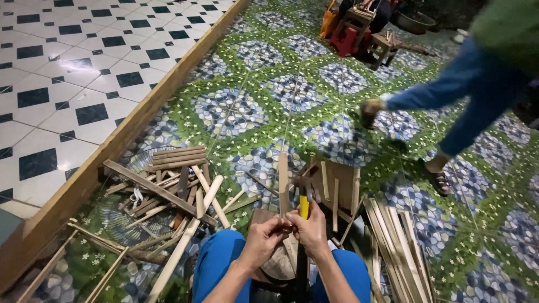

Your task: The person assembles a small wooden frame by joining thin wooden slats with nails. They use a hammer to drive nails into the joints and repeatedly adjust the frame's alignment. The person works on the floor surrounded by loose wooden pieces and a small stool.

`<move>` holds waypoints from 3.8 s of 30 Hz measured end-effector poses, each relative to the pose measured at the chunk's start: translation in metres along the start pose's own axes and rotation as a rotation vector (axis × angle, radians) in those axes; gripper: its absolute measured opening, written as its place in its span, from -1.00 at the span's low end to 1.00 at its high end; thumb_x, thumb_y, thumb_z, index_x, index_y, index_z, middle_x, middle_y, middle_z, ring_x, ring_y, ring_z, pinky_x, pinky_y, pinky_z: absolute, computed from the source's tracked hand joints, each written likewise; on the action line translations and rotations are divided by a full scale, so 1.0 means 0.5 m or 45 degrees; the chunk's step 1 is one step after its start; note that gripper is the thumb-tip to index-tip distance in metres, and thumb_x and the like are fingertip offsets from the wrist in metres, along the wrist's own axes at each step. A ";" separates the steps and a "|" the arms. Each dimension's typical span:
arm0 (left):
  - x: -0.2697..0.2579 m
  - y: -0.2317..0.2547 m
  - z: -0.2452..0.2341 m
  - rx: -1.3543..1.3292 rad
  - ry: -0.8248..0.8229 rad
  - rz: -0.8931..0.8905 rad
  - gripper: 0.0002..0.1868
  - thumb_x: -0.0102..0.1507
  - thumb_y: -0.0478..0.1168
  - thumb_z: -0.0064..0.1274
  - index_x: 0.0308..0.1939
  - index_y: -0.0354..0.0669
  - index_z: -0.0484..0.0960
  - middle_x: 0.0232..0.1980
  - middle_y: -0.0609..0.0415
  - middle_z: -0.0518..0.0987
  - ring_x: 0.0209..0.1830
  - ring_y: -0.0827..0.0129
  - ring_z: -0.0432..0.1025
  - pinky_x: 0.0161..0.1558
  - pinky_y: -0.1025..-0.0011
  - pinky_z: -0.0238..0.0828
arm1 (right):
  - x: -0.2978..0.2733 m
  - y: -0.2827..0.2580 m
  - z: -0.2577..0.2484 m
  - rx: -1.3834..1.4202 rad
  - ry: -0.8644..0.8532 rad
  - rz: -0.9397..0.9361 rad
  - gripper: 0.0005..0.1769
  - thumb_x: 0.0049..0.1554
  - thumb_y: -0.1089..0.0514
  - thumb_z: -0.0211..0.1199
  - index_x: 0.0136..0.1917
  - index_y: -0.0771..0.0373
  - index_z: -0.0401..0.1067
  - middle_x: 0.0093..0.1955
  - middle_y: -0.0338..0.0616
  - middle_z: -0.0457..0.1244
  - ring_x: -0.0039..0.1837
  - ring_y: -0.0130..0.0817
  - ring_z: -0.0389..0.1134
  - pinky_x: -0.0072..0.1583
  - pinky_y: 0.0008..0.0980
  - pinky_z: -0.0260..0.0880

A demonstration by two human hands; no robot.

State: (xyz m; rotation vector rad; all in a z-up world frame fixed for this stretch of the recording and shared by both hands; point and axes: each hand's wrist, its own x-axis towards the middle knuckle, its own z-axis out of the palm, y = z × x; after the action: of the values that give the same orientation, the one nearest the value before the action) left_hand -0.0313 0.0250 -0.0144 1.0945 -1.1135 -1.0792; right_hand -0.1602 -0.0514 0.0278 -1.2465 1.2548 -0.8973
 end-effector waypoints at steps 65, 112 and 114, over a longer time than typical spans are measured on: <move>0.023 -0.024 0.019 -0.458 0.351 -0.303 -0.67 0.30 -0.04 0.09 -0.31 -0.29 0.56 -0.29 -0.14 0.61 -0.21 0.14 0.67 -0.10 0.23 0.82 | -0.122 -0.150 -0.111 -0.733 -0.203 0.355 -0.55 0.29 0.05 0.11 0.42 0.13 0.34 -0.18 0.01 0.32 -0.29 -0.21 0.34 -0.29 -0.32 0.45; 0.047 -0.050 0.031 -0.564 0.423 -0.391 -0.68 0.28 -0.05 0.11 -0.35 -0.26 0.52 -0.30 -0.15 0.61 -0.35 0.12 0.67 -0.21 0.31 0.73 | -0.138 -0.150 -0.061 -1.038 -0.240 0.538 -0.41 0.26 -0.06 0.16 0.55 -0.12 0.26 0.43 -0.20 0.34 0.45 -0.19 0.34 0.38 -0.28 0.30; 0.043 -0.041 0.039 -0.702 0.414 -0.420 -0.72 0.32 -0.15 0.09 -0.36 -0.30 0.47 -0.33 -0.20 0.58 -0.37 0.11 0.63 -0.24 0.32 0.70 | -0.144 -0.156 -0.067 -0.956 -0.182 0.538 -0.38 0.24 -0.06 0.20 0.54 -0.04 0.27 0.46 -0.22 0.32 0.49 -0.25 0.32 0.44 -0.32 0.27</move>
State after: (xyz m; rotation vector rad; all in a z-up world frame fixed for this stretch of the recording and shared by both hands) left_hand -0.0497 -0.0012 -0.0301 0.9724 -0.3451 -1.3072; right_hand -0.1931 0.0000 0.1207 -1.4882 1.7234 -0.0059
